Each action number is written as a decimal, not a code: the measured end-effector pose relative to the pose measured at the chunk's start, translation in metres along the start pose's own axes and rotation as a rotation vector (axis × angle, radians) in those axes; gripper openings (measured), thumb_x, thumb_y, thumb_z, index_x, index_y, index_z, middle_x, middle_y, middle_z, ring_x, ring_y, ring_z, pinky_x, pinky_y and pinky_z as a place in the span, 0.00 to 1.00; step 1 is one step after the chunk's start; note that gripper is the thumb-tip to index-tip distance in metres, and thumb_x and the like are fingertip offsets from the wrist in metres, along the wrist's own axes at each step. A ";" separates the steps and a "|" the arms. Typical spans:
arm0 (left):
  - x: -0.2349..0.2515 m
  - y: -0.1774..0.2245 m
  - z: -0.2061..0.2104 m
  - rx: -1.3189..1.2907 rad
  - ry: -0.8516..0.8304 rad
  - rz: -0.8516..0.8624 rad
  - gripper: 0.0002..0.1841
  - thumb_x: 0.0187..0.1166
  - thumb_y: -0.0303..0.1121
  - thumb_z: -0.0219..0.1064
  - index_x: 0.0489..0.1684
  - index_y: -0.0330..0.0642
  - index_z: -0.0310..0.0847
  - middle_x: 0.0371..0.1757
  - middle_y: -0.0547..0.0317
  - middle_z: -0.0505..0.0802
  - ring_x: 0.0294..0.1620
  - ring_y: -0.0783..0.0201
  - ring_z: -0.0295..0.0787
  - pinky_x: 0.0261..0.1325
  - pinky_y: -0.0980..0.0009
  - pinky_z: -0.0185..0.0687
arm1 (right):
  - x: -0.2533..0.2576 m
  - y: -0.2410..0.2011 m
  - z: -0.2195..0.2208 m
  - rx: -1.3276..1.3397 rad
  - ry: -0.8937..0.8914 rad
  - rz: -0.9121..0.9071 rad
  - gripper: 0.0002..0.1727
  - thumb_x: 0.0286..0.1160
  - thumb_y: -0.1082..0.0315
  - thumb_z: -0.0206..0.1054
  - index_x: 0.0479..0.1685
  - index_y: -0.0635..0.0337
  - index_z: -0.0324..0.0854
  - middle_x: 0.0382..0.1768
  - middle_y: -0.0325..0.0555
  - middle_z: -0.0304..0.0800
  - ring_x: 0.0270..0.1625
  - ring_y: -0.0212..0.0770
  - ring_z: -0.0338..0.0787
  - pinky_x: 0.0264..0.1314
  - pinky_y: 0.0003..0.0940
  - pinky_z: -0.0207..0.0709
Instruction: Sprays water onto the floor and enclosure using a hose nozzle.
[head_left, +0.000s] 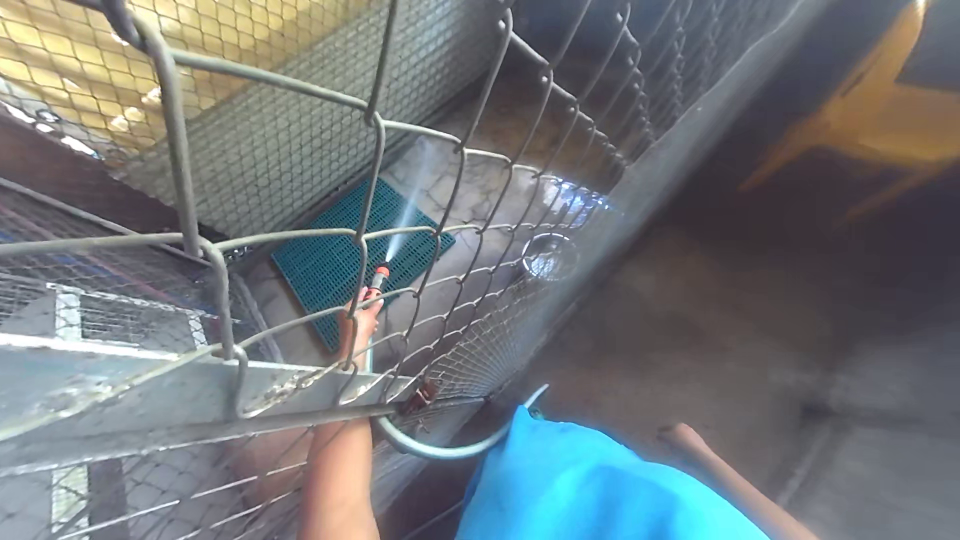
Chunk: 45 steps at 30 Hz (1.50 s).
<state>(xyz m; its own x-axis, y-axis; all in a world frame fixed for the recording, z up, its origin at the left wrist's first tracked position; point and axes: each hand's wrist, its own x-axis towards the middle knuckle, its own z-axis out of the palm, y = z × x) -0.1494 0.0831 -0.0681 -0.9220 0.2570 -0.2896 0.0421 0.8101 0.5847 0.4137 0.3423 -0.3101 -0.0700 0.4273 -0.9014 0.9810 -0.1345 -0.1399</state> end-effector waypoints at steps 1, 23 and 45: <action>0.001 0.000 0.001 -0.003 0.007 0.004 0.25 0.85 0.35 0.68 0.81 0.40 0.73 0.57 0.41 0.90 0.34 0.60 0.86 0.41 0.64 0.83 | 0.001 -0.001 0.000 -0.001 0.000 0.001 0.22 0.89 0.61 0.62 0.74 0.65 0.80 0.70 0.68 0.83 0.74 0.65 0.82 0.75 0.61 0.73; 0.005 0.001 0.011 0.021 -0.141 0.055 0.26 0.83 0.34 0.70 0.81 0.41 0.73 0.51 0.46 0.90 0.22 0.71 0.76 0.27 0.74 0.75 | 0.005 0.018 0.010 -0.023 -0.004 0.019 0.22 0.89 0.61 0.63 0.73 0.64 0.81 0.71 0.68 0.83 0.75 0.64 0.82 0.76 0.61 0.71; 0.005 0.012 0.022 0.236 -0.518 0.176 0.23 0.85 0.36 0.68 0.79 0.46 0.75 0.45 0.55 0.89 0.23 0.74 0.73 0.30 0.76 0.72 | 0.008 0.013 0.009 0.035 0.007 0.031 0.22 0.88 0.60 0.64 0.72 0.65 0.81 0.68 0.68 0.84 0.71 0.63 0.84 0.74 0.60 0.74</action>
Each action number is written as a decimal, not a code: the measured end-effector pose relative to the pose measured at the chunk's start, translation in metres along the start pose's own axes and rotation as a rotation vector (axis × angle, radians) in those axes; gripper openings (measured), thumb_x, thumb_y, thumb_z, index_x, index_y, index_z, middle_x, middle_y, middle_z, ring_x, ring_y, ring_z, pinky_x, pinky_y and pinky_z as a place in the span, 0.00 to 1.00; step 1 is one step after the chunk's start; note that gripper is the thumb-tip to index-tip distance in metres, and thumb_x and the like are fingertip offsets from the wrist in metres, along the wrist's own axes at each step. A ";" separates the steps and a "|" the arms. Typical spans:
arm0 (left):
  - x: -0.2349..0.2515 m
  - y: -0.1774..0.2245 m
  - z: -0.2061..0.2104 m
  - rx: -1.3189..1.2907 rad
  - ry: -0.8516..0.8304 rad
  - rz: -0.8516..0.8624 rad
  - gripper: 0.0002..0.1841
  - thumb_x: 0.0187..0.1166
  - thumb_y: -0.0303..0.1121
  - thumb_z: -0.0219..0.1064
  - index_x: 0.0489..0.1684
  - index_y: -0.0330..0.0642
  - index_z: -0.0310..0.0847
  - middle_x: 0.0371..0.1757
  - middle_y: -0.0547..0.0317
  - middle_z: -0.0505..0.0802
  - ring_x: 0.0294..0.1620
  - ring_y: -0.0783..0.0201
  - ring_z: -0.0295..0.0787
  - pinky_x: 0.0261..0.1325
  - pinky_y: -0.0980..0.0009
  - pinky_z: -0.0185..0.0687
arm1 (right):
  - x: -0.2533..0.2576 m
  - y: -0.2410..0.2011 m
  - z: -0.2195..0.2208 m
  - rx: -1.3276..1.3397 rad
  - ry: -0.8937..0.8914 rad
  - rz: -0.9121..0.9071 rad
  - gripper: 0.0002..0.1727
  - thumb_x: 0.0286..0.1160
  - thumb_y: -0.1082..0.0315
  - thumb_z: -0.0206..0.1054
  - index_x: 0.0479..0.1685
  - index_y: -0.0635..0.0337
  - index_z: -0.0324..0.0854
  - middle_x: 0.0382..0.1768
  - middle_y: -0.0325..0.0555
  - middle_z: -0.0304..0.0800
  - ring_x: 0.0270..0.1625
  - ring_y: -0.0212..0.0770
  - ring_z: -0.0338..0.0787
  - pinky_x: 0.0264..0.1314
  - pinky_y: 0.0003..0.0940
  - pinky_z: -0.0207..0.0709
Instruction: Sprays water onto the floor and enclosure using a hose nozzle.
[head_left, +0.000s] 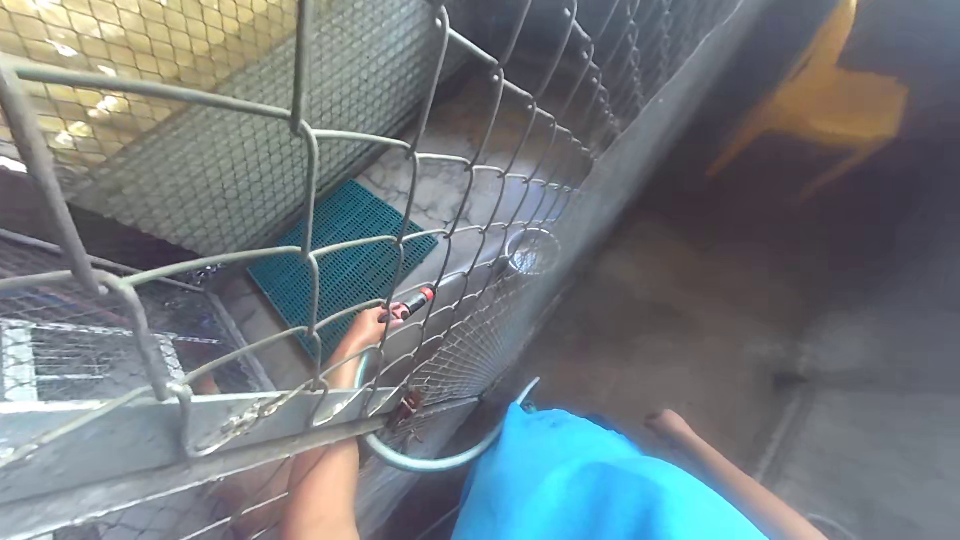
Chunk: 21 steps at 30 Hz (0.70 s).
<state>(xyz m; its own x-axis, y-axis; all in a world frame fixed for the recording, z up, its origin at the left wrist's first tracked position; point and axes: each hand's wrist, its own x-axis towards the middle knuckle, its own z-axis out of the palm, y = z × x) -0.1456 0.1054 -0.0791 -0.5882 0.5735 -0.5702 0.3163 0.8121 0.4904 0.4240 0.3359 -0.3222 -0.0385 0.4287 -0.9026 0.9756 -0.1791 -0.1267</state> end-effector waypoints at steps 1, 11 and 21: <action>0.000 0.001 0.000 0.000 -0.007 0.007 0.24 0.85 0.37 0.68 0.79 0.47 0.75 0.44 0.56 0.88 0.23 0.75 0.72 0.29 0.76 0.71 | 0.001 0.002 0.000 -0.003 -0.001 0.001 0.22 0.88 0.60 0.64 0.72 0.65 0.81 0.68 0.69 0.84 0.71 0.63 0.84 0.74 0.61 0.73; -0.006 0.003 0.004 0.069 0.006 0.017 0.24 0.86 0.36 0.66 0.80 0.45 0.74 0.48 0.49 0.90 0.28 0.69 0.77 0.36 0.70 0.77 | 0.004 0.008 0.001 -0.002 0.006 -0.035 0.22 0.87 0.61 0.65 0.72 0.65 0.81 0.70 0.69 0.83 0.75 0.65 0.82 0.76 0.64 0.71; -0.003 -0.022 -0.005 -0.032 0.318 -0.164 0.29 0.87 0.37 0.65 0.86 0.39 0.66 0.65 0.35 0.87 0.39 0.54 0.88 0.47 0.59 0.85 | 0.006 0.009 0.000 -0.015 0.014 -0.026 0.21 0.87 0.61 0.64 0.72 0.64 0.82 0.69 0.68 0.84 0.73 0.64 0.83 0.74 0.63 0.73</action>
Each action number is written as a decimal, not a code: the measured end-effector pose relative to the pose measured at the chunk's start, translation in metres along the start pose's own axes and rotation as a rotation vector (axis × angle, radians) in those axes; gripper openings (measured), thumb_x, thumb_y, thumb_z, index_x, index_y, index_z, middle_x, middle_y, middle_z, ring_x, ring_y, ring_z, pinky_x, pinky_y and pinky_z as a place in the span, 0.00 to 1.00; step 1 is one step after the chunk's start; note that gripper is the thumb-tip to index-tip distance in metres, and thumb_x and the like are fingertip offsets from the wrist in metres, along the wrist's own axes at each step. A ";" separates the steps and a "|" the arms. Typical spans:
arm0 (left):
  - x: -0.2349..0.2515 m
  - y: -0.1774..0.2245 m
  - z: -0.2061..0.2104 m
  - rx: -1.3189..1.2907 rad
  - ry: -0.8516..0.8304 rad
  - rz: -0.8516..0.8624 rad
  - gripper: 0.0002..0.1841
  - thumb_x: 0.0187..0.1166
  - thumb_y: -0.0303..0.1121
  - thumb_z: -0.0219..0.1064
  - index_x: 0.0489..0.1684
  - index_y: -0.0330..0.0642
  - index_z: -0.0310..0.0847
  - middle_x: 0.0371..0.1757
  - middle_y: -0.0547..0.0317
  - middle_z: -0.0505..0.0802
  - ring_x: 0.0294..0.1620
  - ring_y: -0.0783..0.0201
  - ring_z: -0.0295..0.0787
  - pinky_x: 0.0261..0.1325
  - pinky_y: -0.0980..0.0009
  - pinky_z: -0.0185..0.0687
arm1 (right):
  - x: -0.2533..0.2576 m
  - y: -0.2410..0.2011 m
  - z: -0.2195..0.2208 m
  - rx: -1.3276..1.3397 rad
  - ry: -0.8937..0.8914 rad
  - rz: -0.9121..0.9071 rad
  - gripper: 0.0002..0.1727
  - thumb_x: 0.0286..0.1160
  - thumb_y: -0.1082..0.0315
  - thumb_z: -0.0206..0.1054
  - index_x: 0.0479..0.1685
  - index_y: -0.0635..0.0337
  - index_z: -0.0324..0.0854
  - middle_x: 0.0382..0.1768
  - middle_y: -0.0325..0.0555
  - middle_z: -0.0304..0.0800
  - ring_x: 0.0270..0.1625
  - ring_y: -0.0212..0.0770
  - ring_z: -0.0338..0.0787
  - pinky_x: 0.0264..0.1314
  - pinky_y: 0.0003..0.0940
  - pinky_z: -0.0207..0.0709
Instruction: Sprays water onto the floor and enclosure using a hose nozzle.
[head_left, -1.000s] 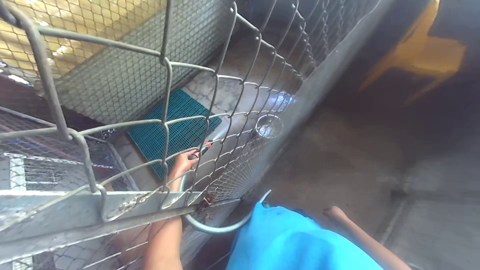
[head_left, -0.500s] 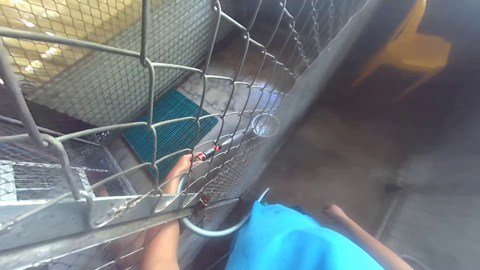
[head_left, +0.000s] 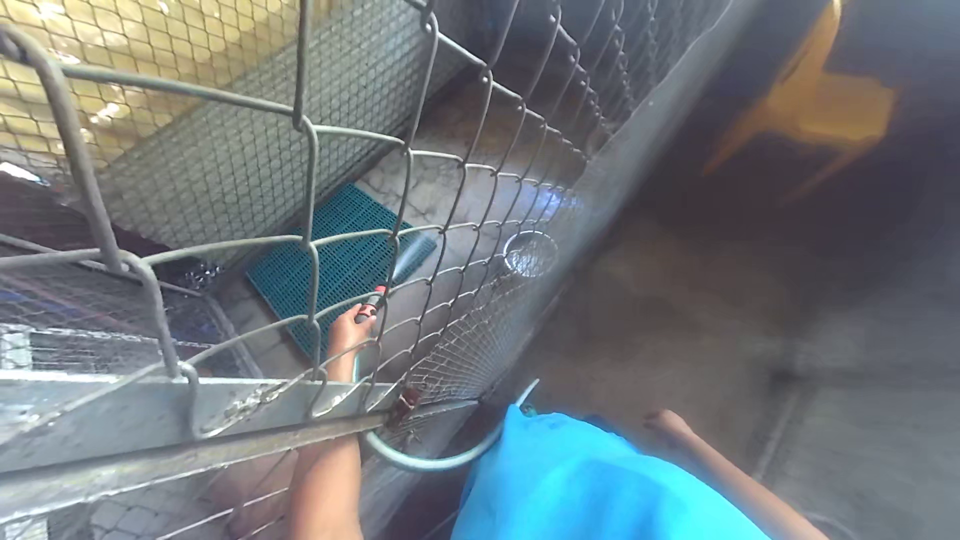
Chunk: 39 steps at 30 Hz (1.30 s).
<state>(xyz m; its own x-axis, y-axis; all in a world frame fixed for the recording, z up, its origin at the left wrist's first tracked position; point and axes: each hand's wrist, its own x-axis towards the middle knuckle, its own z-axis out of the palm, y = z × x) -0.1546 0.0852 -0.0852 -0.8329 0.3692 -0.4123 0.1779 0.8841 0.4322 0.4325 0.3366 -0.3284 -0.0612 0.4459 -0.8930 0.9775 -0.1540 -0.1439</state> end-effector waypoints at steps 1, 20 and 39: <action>0.000 -0.001 -0.002 0.003 0.017 -0.019 0.29 0.87 0.36 0.65 0.86 0.38 0.66 0.67 0.34 0.86 0.41 0.52 0.89 0.50 0.57 0.85 | 0.000 0.000 0.000 0.000 0.002 0.000 0.21 0.87 0.61 0.65 0.72 0.63 0.82 0.69 0.68 0.84 0.73 0.64 0.83 0.74 0.63 0.73; -0.007 -0.014 -0.012 0.054 0.078 -0.181 0.27 0.86 0.35 0.65 0.83 0.37 0.70 0.69 0.33 0.85 0.60 0.43 0.89 0.68 0.48 0.80 | -0.002 -0.001 0.007 -0.038 -0.029 -0.020 0.23 0.88 0.59 0.64 0.73 0.64 0.81 0.72 0.68 0.83 0.77 0.65 0.80 0.78 0.64 0.70; -0.006 -0.010 -0.015 0.074 0.099 -0.158 0.22 0.86 0.35 0.65 0.75 0.35 0.77 0.63 0.33 0.89 0.60 0.42 0.90 0.67 0.46 0.80 | -0.004 -0.011 0.000 -0.091 -0.039 -0.037 0.21 0.89 0.59 0.63 0.72 0.63 0.83 0.70 0.65 0.85 0.75 0.63 0.83 0.77 0.62 0.72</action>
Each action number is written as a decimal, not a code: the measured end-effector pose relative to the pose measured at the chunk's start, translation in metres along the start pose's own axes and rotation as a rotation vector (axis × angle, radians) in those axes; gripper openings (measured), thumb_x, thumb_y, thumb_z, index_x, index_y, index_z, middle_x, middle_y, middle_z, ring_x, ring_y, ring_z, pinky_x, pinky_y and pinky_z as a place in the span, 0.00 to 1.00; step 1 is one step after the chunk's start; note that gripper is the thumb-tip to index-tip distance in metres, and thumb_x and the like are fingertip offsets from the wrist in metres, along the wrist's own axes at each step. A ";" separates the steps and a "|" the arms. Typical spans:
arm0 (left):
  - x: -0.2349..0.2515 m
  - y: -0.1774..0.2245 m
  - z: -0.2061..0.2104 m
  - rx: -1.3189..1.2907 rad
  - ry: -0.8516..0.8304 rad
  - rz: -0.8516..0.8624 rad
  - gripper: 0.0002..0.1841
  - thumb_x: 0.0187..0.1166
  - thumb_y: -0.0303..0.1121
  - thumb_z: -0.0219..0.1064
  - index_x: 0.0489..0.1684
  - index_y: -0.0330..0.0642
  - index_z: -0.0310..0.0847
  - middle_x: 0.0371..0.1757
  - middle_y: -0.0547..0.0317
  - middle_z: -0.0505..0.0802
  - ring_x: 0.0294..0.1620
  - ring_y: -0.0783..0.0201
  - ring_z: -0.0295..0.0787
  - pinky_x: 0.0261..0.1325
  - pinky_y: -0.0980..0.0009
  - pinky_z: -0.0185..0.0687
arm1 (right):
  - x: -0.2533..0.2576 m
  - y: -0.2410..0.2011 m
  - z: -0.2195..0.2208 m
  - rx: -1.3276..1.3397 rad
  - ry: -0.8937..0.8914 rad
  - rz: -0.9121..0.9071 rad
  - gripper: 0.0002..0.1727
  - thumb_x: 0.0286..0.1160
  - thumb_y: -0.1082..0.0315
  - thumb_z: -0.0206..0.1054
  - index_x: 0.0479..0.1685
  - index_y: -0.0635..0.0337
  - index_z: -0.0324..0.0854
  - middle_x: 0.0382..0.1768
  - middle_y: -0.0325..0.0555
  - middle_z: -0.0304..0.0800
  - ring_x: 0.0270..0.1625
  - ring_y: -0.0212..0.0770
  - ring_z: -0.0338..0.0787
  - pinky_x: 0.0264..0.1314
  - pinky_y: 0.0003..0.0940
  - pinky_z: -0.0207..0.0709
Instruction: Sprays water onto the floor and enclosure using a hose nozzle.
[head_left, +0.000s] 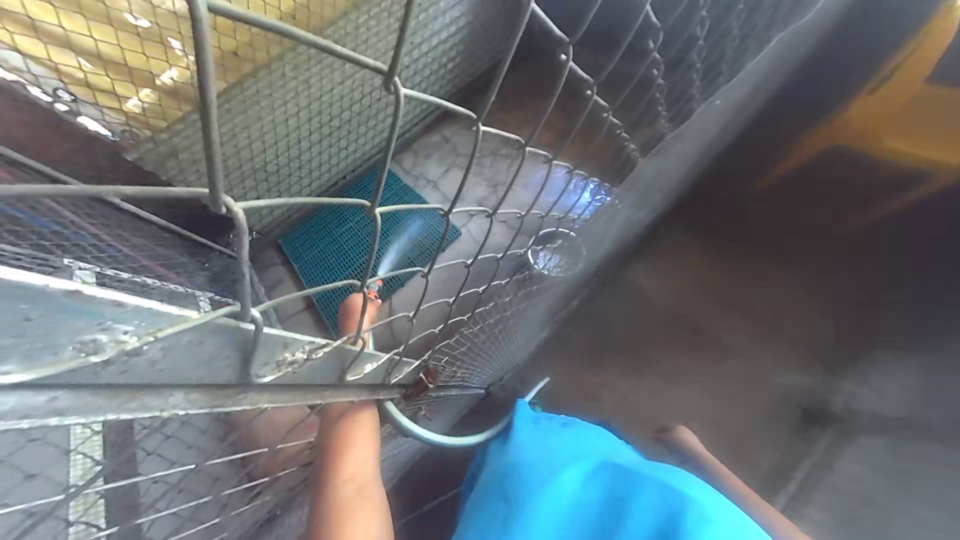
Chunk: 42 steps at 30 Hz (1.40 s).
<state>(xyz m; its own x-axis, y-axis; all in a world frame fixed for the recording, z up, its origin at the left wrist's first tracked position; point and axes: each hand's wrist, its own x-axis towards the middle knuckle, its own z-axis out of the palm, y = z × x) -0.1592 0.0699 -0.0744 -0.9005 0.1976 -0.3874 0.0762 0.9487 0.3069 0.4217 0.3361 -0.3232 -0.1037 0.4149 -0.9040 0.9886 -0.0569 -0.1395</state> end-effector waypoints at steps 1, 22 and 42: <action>-0.004 0.002 -0.004 -0.005 0.016 0.008 0.22 0.86 0.34 0.65 0.76 0.34 0.77 0.66 0.31 0.88 0.67 0.39 0.87 0.73 0.43 0.75 | 0.000 0.000 -0.001 0.002 0.004 -0.004 0.21 0.89 0.60 0.63 0.71 0.63 0.83 0.70 0.66 0.85 0.74 0.63 0.83 0.76 0.62 0.72; 0.012 -0.008 0.006 0.224 -0.134 -0.087 0.22 0.86 0.40 0.64 0.63 0.26 0.81 0.63 0.32 0.88 0.62 0.43 0.87 0.69 0.46 0.77 | -0.003 0.002 0.003 0.020 -0.008 0.020 0.21 0.89 0.61 0.62 0.72 0.65 0.82 0.71 0.68 0.83 0.75 0.64 0.82 0.76 0.61 0.71; 0.004 -0.003 -0.006 0.093 -0.082 0.007 0.22 0.89 0.35 0.60 0.77 0.31 0.74 0.69 0.30 0.85 0.69 0.37 0.84 0.74 0.41 0.74 | 0.004 -0.006 0.005 -0.005 0.004 -0.022 0.21 0.88 0.60 0.63 0.71 0.65 0.82 0.69 0.69 0.84 0.74 0.65 0.83 0.76 0.63 0.72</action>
<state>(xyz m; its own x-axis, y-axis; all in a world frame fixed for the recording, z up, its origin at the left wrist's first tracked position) -0.1657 0.0662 -0.0723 -0.8619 0.2199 -0.4569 0.1246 0.9653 0.2294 0.4147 0.3333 -0.3277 -0.1247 0.4199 -0.8990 0.9866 -0.0435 -0.1572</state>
